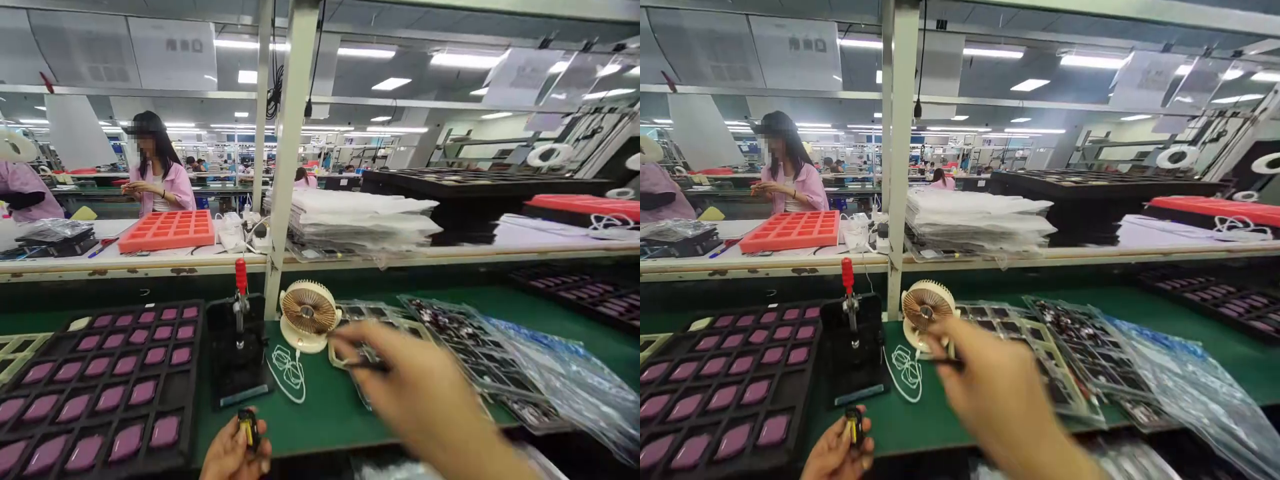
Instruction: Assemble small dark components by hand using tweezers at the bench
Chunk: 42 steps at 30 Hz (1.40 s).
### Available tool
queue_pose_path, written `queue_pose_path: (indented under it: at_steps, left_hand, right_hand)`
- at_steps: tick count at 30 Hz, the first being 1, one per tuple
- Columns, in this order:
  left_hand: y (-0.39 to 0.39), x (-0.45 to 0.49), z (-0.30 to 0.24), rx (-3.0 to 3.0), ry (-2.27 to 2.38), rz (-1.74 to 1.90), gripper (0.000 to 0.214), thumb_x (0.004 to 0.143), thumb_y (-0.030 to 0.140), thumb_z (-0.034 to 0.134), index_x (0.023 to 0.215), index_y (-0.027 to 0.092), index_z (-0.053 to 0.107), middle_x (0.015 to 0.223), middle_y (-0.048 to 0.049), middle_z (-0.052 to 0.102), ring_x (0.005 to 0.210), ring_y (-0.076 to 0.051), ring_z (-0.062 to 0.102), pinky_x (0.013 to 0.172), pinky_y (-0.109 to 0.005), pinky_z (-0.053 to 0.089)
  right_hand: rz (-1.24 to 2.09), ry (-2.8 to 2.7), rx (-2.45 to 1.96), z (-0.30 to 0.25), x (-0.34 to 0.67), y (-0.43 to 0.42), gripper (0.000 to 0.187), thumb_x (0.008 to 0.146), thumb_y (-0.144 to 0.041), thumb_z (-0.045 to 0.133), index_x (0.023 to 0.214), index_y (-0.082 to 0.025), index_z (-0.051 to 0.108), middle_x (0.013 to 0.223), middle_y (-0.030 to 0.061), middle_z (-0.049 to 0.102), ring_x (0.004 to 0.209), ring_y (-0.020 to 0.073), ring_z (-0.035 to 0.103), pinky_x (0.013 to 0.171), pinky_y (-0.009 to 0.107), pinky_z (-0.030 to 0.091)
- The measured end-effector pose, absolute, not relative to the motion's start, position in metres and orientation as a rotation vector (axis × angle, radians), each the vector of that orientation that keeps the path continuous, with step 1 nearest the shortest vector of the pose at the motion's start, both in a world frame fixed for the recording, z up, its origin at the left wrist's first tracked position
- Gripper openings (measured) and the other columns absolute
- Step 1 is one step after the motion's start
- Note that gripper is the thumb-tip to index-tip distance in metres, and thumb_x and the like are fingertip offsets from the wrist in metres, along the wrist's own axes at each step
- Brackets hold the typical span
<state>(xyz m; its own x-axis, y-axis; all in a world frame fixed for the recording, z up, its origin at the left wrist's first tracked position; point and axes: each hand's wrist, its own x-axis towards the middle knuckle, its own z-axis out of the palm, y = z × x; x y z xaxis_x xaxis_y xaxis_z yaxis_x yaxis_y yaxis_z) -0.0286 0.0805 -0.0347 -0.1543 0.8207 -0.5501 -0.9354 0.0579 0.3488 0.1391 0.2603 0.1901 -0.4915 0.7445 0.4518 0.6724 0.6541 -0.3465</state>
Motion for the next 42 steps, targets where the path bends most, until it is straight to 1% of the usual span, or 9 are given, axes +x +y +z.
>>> queue_pose_path:
  at_steps: [2,8,10,15,26,29,33,37,42]
  left_hand:
    - [0.070,-0.019,-0.017,-0.196,0.651,1.534,0.040,0.060,0.032,0.100,0.097,0.025,0.085,0.098,-0.0092,0.075,0.086,-0.022,0.073,0.073,-0.029,0.057]
    - [0.037,0.003,-0.002,0.002,0.638,1.590,0.020,0.088,0.030,0.081,0.103,0.016,0.083,0.105,-0.0162,0.071,0.087,-0.022,0.071,0.075,-0.031,0.055]
    - [0.030,0.003,-0.004,0.049,0.625,1.566,0.018,0.096,0.025,0.071,0.106,0.011,0.080,0.110,-0.0170,0.070,0.085,-0.018,0.069,0.081,-0.030,0.054]
    - [0.018,-0.009,-0.006,-0.015,0.751,1.536,0.021,0.095,0.023,0.073,0.112,0.011,0.076,0.116,-0.0169,0.071,0.091,-0.018,0.070,0.085,-0.029,0.056]
    - [0.032,-0.033,0.005,-0.271,0.784,1.430,0.038,0.098,0.033,0.070,0.129,0.012,0.078,0.136,-0.0250,0.064,0.100,-0.025,0.070,0.081,-0.032,0.058]
    - [0.033,-0.037,0.004,-0.224,0.842,1.442,0.037,0.097,0.032,0.073,0.130,0.016,0.078,0.138,-0.0223,0.064,0.105,-0.025,0.072,0.087,-0.030,0.061]
    - [0.028,-0.040,0.003,-0.012,0.806,1.471,0.050,0.098,0.022,0.072,0.146,0.035,0.068,0.137,-0.0130,0.067,0.120,-0.020,0.070,0.104,-0.034,0.060]
    - [0.023,-0.041,0.005,0.093,0.860,1.507,0.037,0.093,0.021,0.078,0.128,0.032,0.078,0.132,-0.0072,0.071,0.114,-0.016,0.072,0.099,-0.025,0.061]
    - [0.017,-0.038,0.004,0.265,0.992,1.523,0.038,0.099,0.024,0.073,0.134,0.039,0.075,0.141,-0.0059,0.066,0.125,-0.016,0.068,0.106,-0.026,0.056]
  right_hand:
    - [0.687,-2.224,-1.365,0.108,0.147,0.200,0.020,0.093,-0.031,0.062,0.104,-0.022,0.076,0.102,-0.0005,0.072,0.092,0.0089,0.071,0.081,0.017,0.048]
    - [1.935,-1.599,-1.458,-0.029,0.154,0.117,0.080,0.077,-0.085,0.070,0.094,-0.006,0.071,0.101,0.0150,0.069,0.095,0.0168,0.068,0.090,0.020,0.054]
    - [2.061,-1.350,-1.528,-0.028,0.155,0.105,0.087,0.064,-0.084,0.081,0.097,-0.005,0.070,0.088,0.0120,0.065,0.080,0.0126,0.063,0.077,0.019,0.052]
    - [2.397,-1.056,-1.524,0.003,0.148,0.088,0.115,0.066,-0.088,0.079,0.134,0.004,0.058,0.058,-0.0075,0.022,0.048,0.0004,0.017,0.048,0.018,0.013]
    - [2.066,-0.913,-1.623,-0.002,0.147,0.110,0.084,0.064,-0.059,0.094,0.122,-0.005,0.069,0.107,0.0099,0.070,0.050,-0.0042,0.033,0.045,0.015,0.025]
    - [1.818,-1.198,-1.516,0.008,0.143,0.108,0.054,0.078,-0.049,0.088,0.109,-0.007,0.076,0.131,0.0154,0.067,0.056,-0.0047,0.041,0.056,0.012,0.044]
    - [1.382,-1.691,-1.193,0.029,0.126,0.105,0.017,0.091,-0.025,0.077,0.104,-0.013,0.080,0.122,0.0090,0.071,0.062,-0.0001,0.059,0.053,0.009,0.045]
    - [1.134,-1.901,-0.942,0.041,0.112,0.108,0.017,0.089,-0.009,0.076,0.105,-0.014,0.081,0.123,0.0051,0.071,0.102,0.0087,0.075,0.080,0.008,0.061]
    - [1.071,-2.000,-0.843,0.045,0.111,0.112,0.016,0.088,-0.009,0.077,0.103,-0.011,0.081,0.125,0.0065,0.070,0.105,0.0104,0.075,0.095,0.012,0.062]
